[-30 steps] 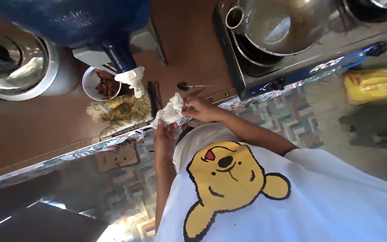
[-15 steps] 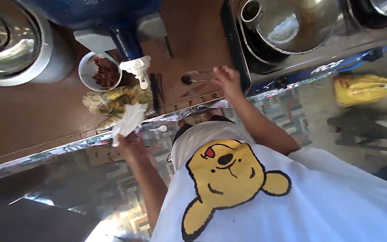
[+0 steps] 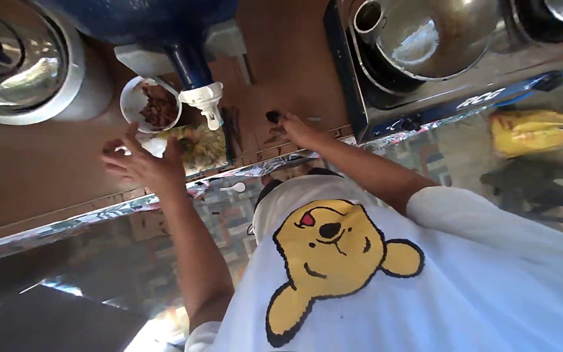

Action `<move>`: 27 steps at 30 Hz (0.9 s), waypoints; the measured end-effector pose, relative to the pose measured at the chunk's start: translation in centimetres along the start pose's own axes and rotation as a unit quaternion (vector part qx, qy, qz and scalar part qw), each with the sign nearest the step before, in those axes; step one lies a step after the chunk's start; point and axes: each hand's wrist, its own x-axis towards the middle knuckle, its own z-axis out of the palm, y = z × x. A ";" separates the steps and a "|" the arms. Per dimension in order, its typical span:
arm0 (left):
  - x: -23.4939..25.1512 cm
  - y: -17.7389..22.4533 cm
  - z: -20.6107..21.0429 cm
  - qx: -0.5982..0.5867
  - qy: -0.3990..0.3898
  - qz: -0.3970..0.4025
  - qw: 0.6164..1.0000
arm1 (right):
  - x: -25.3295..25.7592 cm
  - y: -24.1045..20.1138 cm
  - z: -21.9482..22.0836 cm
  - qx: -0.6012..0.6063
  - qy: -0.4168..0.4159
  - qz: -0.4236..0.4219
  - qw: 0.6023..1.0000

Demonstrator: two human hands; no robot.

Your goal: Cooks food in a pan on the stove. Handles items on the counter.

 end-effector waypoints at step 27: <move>-4.3 10.1 9.2 -0.250 -0.312 0.061 0.915 | -17.7 12.0 -26.0 0.036 0.395 0.120 0.910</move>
